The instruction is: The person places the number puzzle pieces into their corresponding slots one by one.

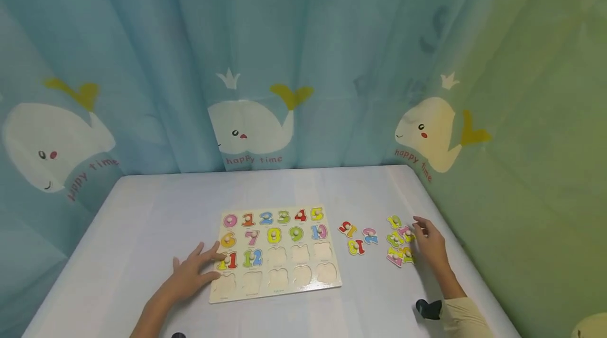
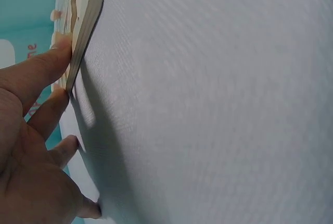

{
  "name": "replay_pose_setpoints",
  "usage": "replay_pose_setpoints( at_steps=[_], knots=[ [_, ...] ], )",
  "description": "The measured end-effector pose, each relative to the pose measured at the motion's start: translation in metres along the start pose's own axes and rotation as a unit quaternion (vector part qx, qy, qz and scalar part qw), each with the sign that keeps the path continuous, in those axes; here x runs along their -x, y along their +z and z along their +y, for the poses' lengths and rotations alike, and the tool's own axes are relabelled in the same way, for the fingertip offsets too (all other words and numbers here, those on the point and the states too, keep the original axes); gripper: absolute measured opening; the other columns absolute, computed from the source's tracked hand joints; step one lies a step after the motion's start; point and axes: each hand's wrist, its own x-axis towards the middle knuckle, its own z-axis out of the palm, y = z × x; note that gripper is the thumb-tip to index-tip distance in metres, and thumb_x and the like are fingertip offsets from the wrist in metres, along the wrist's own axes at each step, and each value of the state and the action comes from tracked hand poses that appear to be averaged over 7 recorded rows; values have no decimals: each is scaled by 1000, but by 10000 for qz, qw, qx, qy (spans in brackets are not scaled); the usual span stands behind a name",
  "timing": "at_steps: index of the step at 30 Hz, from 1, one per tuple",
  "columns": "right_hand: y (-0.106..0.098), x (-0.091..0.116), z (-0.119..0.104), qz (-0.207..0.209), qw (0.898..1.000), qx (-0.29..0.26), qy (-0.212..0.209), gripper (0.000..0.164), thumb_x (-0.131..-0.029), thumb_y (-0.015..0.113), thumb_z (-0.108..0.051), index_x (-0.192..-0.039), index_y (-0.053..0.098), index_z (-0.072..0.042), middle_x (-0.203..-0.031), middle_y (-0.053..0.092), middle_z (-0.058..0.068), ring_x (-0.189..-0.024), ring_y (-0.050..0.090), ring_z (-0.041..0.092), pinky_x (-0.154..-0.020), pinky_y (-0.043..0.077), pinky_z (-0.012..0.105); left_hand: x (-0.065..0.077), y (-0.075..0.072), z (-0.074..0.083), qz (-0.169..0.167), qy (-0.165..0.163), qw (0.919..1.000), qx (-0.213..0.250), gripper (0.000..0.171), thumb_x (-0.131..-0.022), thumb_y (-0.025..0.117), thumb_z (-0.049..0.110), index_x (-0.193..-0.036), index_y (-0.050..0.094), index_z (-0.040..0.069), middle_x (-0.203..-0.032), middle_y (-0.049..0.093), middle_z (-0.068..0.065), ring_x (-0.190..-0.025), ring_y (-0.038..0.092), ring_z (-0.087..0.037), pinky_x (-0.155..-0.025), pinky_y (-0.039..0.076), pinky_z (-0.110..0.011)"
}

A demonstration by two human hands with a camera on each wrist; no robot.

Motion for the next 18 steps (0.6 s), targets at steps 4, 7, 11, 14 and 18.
replay_pose_setpoints(
  at_steps=[4, 7, 11, 14, 18],
  knots=[
    [-5, -4, 2, -234, 9997, 54, 30, 36, -101, 42, -21, -129, 50, 1, -117, 57, 23, -105, 52, 35, -88, 42, 50, -2, 1, 0, 95, 95, 9999, 79, 35, -80, 73, 30, -112, 68, 19, -144, 39, -15, -134, 15, -50, -90, -10, -78],
    [-4, -6, 3, -350, 9994, 85, 14, 35, -101, 40, -18, -130, 49, 0, -119, 57, 22, -108, 51, 35, -89, 42, 50, -1, 1, -1, 144, 139, 9998, 79, 35, -79, 73, 30, -112, 68, 18, -144, 39, -15, -134, 15, -50, -89, -9, -78],
    [-4, -10, 2, -423, 9990, 109, 2, 33, -101, 39, -13, -130, 49, 1, -118, 57, 23, -108, 51, 36, -88, 42, 50, -2, 0, -2, 167, 127, 9997, 98, 35, -79, 73, 29, -112, 67, 18, -144, 39, -15, -134, 14, -50, -89, -10, -78],
    [-3, -10, 3, -467, 9988, 117, 43, 33, -100, 41, -11, -129, 50, 2, -118, 57, 24, -107, 51, 37, -87, 43, 50, -3, 0, -3, 154, 102, 9997, 178, 35, -79, 73, 30, -112, 68, 18, -144, 38, -14, -135, 13, -50, -90, -13, -77],
    [-3, -7, 4, -606, 9981, 100, -10, 33, -98, 46, -11, -128, 50, 4, -117, 57, 24, -104, 52, 36, -85, 44, 49, -3, 1, -3, 87, 67, 9997, 230, 36, -79, 73, 32, -112, 68, 17, -144, 38, -14, -135, 13, -49, -90, -14, -76]
  ],
)
